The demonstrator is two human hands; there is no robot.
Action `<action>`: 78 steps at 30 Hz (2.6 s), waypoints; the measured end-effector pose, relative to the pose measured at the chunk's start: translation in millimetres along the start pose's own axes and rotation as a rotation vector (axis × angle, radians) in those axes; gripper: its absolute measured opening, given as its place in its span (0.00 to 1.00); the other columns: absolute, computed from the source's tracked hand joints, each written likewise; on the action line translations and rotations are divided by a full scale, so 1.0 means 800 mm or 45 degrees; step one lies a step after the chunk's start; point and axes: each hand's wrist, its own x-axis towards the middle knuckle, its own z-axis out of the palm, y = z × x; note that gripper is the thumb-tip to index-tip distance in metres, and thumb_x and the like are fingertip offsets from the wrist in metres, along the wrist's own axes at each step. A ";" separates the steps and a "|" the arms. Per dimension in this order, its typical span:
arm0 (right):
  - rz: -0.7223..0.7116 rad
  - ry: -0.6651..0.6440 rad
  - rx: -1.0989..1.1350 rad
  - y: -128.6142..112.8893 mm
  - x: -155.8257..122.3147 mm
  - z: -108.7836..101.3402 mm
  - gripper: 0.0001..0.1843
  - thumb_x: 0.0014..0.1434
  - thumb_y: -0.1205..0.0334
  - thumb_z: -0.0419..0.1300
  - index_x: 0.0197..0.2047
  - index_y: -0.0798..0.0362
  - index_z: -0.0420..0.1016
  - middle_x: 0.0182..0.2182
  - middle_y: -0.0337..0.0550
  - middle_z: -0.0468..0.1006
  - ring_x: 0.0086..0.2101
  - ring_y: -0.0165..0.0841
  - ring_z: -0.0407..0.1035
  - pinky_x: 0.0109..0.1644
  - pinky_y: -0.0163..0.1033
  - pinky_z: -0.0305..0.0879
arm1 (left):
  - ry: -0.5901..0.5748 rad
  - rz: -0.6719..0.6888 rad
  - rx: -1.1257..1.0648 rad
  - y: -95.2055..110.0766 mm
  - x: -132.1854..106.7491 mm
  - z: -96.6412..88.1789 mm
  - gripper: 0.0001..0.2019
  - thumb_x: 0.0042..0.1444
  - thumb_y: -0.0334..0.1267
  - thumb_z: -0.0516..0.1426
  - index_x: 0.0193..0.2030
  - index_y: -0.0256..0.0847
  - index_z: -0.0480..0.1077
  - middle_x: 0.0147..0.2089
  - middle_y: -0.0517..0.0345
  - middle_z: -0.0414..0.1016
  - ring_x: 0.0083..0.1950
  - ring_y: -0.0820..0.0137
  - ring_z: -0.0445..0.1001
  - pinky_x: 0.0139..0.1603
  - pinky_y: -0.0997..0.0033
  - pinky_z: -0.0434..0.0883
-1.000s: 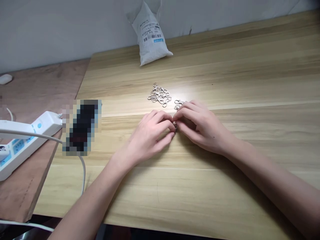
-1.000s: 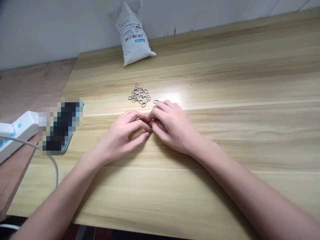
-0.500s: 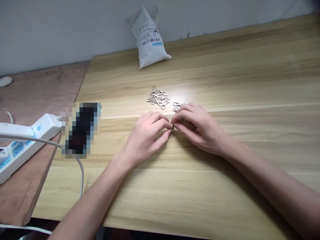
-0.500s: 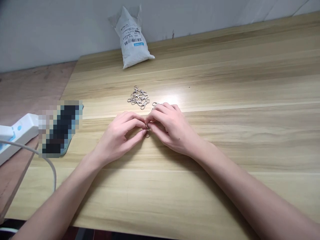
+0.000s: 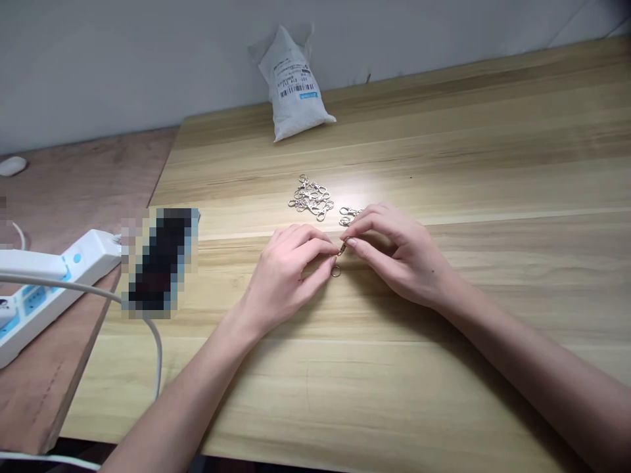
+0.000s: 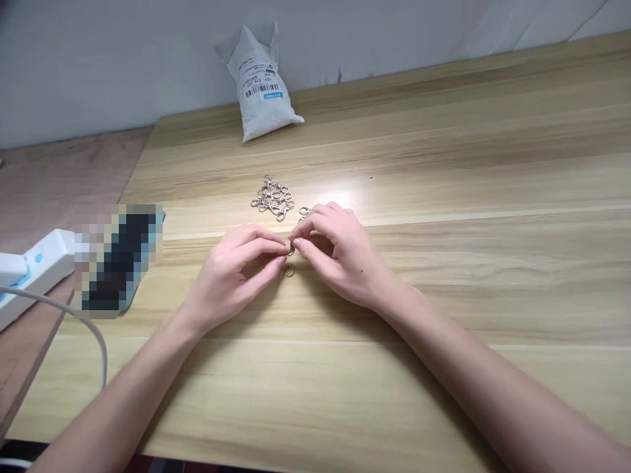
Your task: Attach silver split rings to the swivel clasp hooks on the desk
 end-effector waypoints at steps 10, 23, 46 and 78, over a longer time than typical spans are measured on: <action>0.054 -0.028 0.089 -0.005 0.000 0.001 0.05 0.62 0.67 0.56 0.36 0.50 0.72 0.32 0.44 0.75 0.36 0.37 0.67 0.42 0.44 0.62 | 0.016 0.000 -0.007 0.002 0.001 -0.002 0.06 0.62 0.31 0.55 0.42 0.41 0.73 0.42 0.55 0.77 0.44 0.68 0.74 0.47 0.64 0.66; 0.090 -0.008 0.118 -0.005 -0.001 0.001 0.05 0.62 0.67 0.57 0.37 0.51 0.73 0.32 0.43 0.75 0.35 0.36 0.67 0.37 0.41 0.60 | 0.082 0.005 0.060 0.003 0.001 -0.004 0.03 0.61 0.33 0.58 0.39 0.41 0.74 0.40 0.58 0.78 0.42 0.69 0.74 0.45 0.64 0.64; -0.005 -0.130 0.046 -0.005 -0.001 0.002 0.05 0.64 0.67 0.56 0.35 0.52 0.71 0.28 0.41 0.72 0.31 0.34 0.62 0.38 0.41 0.58 | 0.143 -0.080 0.094 0.001 0.000 -0.009 0.03 0.61 0.35 0.58 0.38 0.42 0.74 0.39 0.58 0.78 0.43 0.68 0.75 0.47 0.63 0.65; -0.079 -0.254 -0.115 -0.002 -0.003 0.001 0.06 0.62 0.67 0.55 0.33 0.52 0.69 0.30 0.43 0.72 0.35 0.37 0.63 0.42 0.43 0.58 | -0.090 -0.091 -0.021 0.000 0.000 -0.002 0.05 0.63 0.34 0.55 0.39 0.37 0.72 0.37 0.54 0.75 0.40 0.68 0.71 0.44 0.66 0.66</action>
